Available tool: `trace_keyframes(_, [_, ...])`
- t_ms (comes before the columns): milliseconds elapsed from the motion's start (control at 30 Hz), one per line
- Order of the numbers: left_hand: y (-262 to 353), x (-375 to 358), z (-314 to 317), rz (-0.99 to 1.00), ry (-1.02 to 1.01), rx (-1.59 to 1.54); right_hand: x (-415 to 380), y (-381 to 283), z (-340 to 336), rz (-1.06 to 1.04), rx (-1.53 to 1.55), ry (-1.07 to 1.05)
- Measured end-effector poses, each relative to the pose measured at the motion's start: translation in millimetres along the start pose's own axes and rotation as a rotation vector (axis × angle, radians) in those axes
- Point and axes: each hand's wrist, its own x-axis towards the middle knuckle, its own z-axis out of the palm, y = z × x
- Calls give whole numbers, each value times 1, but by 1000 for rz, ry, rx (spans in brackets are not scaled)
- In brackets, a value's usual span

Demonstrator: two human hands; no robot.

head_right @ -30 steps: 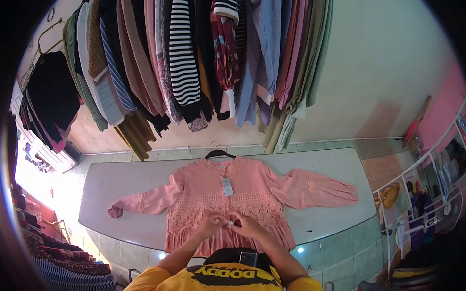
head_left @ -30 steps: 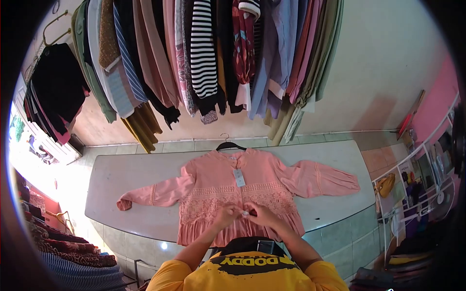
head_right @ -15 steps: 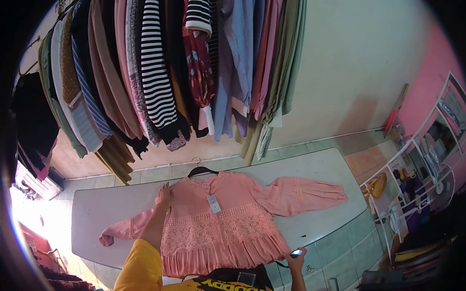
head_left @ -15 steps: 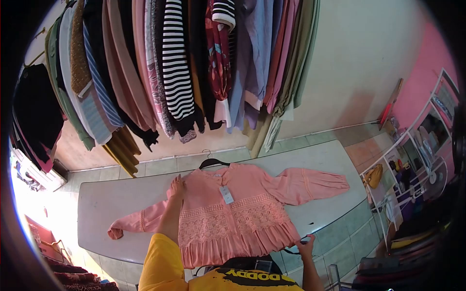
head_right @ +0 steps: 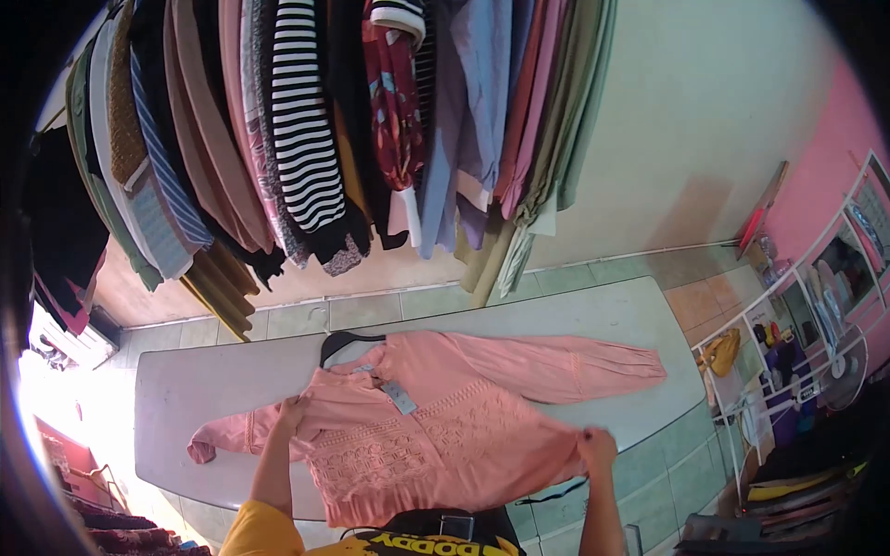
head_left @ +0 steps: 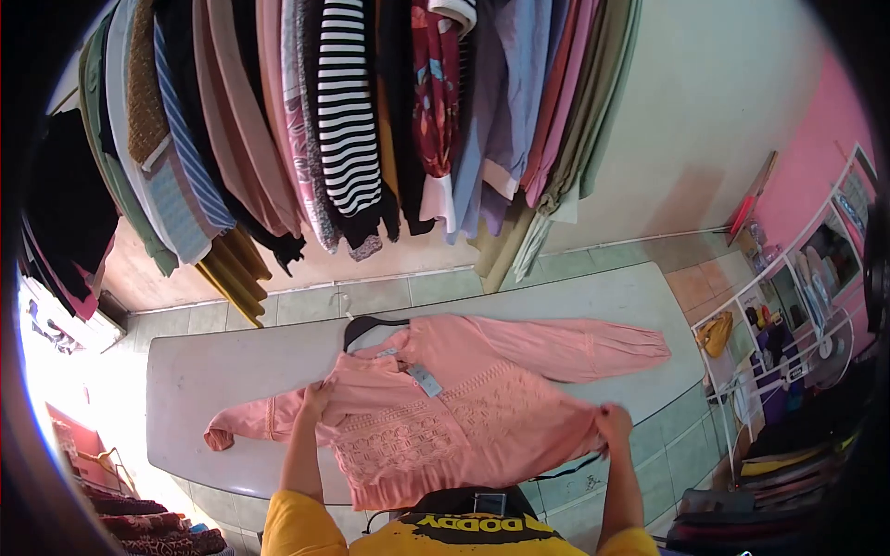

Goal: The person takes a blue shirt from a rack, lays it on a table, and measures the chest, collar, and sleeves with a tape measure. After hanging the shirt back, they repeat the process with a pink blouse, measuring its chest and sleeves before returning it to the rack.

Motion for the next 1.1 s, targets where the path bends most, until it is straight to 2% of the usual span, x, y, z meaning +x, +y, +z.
trace_keyframes(33, [-8,-16,-9,-5,55,-29,35,-6,15,-92,-60,56])
trace_keyframes(67, [-27,-25,-17,-13,64,-29,52,-40,6,-206,52,183])
trace_keyframes(100, [-47,-34,-27,-124,189,-124,67,-85,-6,-143,80,143])
trace_keyframes(133, [-63,-44,-34,-234,317,-221,92,-111,20,-187,104,268])
trace_keyframes(167, [-71,-59,-39,-245,334,-226,91,-155,15,-316,183,331])
trace_keyframes(200, [-76,-76,-43,-231,387,-325,107,-182,37,-420,66,317])
trace_keyframes(267, [-95,-97,-55,-223,465,-422,83,-251,47,-422,126,305])
trace_keyframes(300, [-112,-99,-59,-109,554,-405,69,-267,54,-439,131,290])
trace_keyframes(333, [-119,-105,-64,6,641,-386,54,-278,61,-479,49,93])
trace_keyframes(367, [-126,-111,-72,-5,661,-386,41,-284,66,-515,-39,-103])
trace_keyframes(500, [-110,-128,-88,6,835,-4,-8,-259,76,-600,-224,-176])
trace_keyframes(567, [-111,-127,-90,-14,845,86,-11,-232,90,-595,-123,-52])
trace_keyframes(733, [-99,-139,-96,10,771,413,-10,-192,80,-634,-83,38])
trace_keyframes(800, [-99,-153,-105,103,663,387,-5,-187,66,-522,-141,-23])
trace_keyframes(833, [-99,-164,-111,247,595,357,-2,-185,62,-469,-164,-44])
trace_keyframes(867, [-100,-177,-113,250,596,359,4,-178,66,-468,-160,-44])
trace_keyframes(933, [-77,-213,-113,611,470,663,13,-167,77,-569,-32,-21])
trace_keyframes(967, [-80,-225,-108,702,553,891,14,-163,83,-558,-31,-19])
trace_keyframes(1000, [-100,-230,-106,714,541,889,13,-162,85,-596,-6,34])
trace_keyframes(1067, [-149,-234,-101,545,471,919,0,-156,77,-603,6,92])
trace_keyframes(1100, [-153,-245,-98,354,289,924,-14,-159,62,-568,34,100])
